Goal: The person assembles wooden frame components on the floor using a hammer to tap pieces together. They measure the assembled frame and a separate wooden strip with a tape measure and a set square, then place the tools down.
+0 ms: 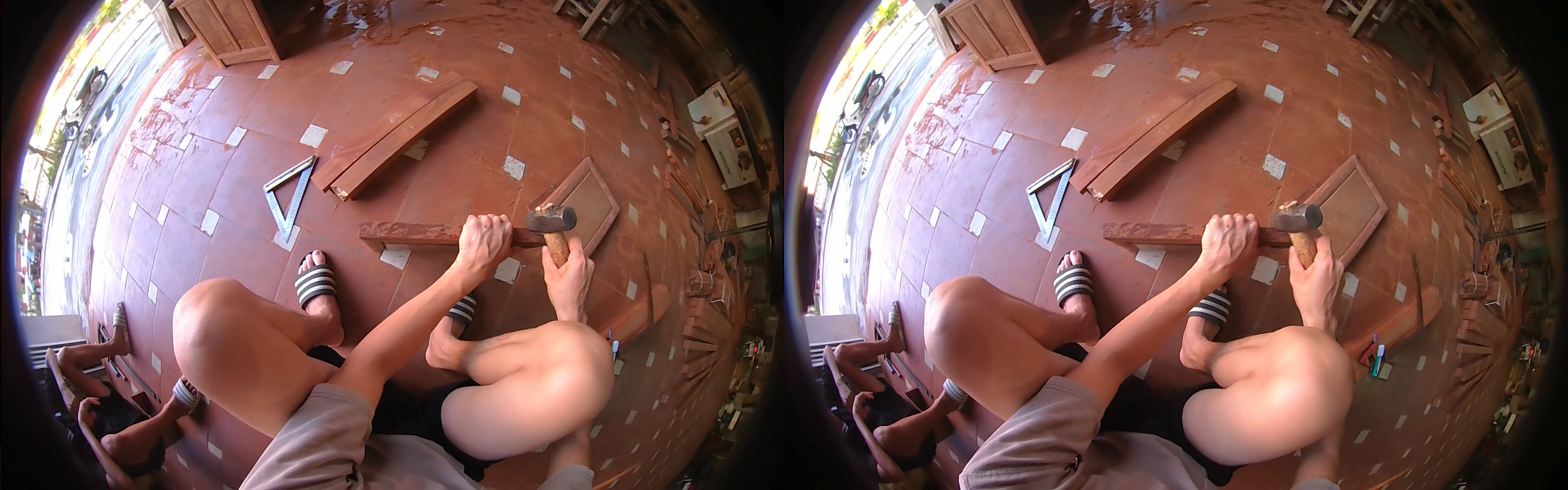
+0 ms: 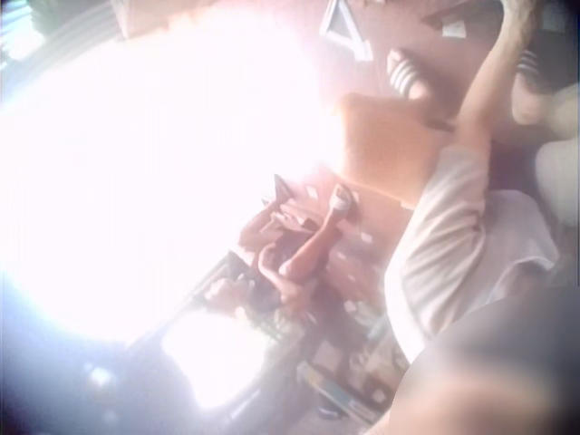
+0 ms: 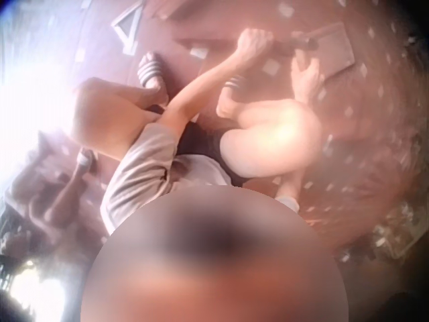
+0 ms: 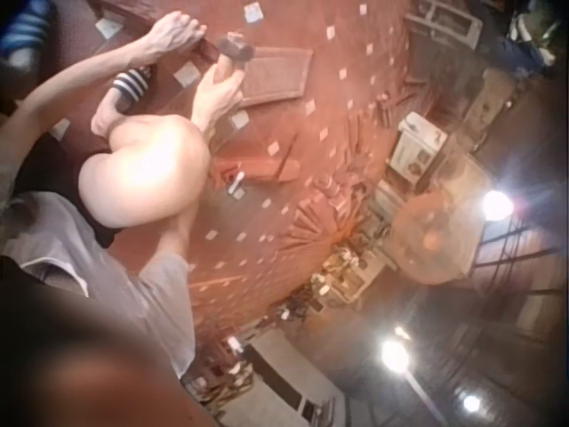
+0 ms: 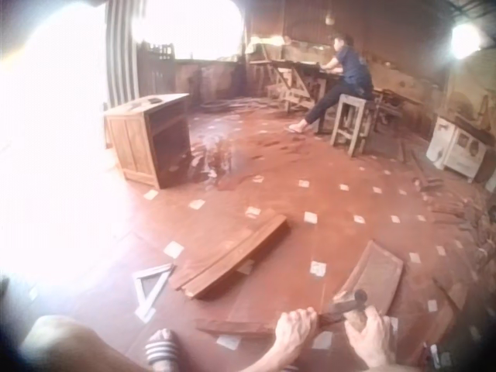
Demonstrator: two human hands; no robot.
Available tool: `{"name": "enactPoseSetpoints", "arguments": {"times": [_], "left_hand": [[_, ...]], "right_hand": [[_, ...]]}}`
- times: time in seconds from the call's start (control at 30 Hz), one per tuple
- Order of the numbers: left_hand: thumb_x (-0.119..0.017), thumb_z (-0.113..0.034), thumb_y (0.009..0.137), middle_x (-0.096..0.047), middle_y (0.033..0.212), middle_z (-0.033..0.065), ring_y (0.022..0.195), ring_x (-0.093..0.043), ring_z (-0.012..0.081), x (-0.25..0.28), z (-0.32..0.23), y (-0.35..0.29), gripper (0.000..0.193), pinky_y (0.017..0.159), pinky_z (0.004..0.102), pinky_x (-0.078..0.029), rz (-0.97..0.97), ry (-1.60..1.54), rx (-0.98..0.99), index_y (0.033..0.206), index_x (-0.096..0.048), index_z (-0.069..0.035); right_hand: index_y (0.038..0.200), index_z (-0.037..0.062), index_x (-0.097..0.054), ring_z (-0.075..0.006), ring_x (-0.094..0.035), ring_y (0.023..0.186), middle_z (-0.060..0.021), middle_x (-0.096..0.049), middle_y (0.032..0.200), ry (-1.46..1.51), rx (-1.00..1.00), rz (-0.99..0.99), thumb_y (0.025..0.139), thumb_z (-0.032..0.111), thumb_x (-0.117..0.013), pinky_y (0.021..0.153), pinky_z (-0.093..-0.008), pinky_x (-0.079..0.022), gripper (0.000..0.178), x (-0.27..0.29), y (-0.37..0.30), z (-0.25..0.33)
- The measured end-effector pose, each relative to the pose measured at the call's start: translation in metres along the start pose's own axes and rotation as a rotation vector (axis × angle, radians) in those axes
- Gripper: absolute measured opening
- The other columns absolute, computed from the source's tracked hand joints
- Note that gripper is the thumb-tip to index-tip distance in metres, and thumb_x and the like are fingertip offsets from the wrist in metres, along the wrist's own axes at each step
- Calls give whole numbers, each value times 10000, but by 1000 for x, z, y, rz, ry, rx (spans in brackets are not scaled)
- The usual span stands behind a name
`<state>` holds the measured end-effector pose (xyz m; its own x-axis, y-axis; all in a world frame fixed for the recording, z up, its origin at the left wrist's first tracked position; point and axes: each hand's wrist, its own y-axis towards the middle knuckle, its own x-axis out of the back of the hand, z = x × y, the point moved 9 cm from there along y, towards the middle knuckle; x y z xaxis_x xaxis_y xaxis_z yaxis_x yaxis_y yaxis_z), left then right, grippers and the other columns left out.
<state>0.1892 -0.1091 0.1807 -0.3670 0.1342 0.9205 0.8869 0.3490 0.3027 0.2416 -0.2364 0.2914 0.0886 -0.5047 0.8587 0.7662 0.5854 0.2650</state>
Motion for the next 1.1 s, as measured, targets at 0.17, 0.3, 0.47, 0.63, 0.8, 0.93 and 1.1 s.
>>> {"name": "enactPoseSetpoints", "arguments": {"times": [0.17,0.3,0.47,0.63,0.8,0.93,1.1], "left_hand": [[-612,-291,908,-624,1247,123,1234,-557,327,12,5,-30,374,1034,432,-463,-411,-247,-96,1230,-635,-100],[-636,-349,892,-674,1019,73,986,-643,249,1,-2,-37,278,902,457,-489,-418,-129,-116,1064,-676,-133],[-672,-364,869,-694,1013,80,967,-667,259,-5,-2,-31,291,885,458,-503,-325,-151,-84,1046,-692,-134],[-707,-379,846,-715,1007,87,949,-690,270,-6,1,-27,305,868,460,-516,-256,-173,-61,1027,-708,-135],[-742,-395,823,-735,1002,94,930,-714,280,-10,0,-21,320,851,461,-530,-131,-186,-102,1009,-724,-135],[-771,-407,804,-751,997,99,916,-732,289,-1,5,-13,333,837,463,-541,-7,-138,-115,995,-737,-136],[-806,-422,781,-772,991,106,897,-756,299,16,5,6,350,820,464,-554,188,-88,-1,977,-753,-137]], "right_hand": [[1119,2,-665,-447,-712,928,-247,-728,982,269,295,162,840,171,-804,811,-488,-583,354,-22,4,93],[1142,88,-674,-386,-713,871,-143,-740,930,69,557,233,839,288,-805,767,-521,-566,386,-60,5,149],[1077,108,-642,-377,-719,789,-105,-725,860,-165,620,318,887,353,-758,694,-516,-512,331,-94,2,174],[1026,137,-648,-330,-740,732,-87,-738,835,-157,602,362,898,393,-743,691,-512,-516,301,-112,0,183],[1006,115,-666,-314,-735,742,-104,-742,839,-177,494,257,846,473,-775,623,-486,-538,406,-90,2,157],[997,87,-662,-358,-722,721,-140,-730,810,43,338,46,870,384,-774,621,-489,-553,342,-34,5,111],[1027,-2,-626,-300,-713,722,-201,-687,826,441,-26,-251,929,259,-774,624,-419,-542,316,5,-38,21]]}}
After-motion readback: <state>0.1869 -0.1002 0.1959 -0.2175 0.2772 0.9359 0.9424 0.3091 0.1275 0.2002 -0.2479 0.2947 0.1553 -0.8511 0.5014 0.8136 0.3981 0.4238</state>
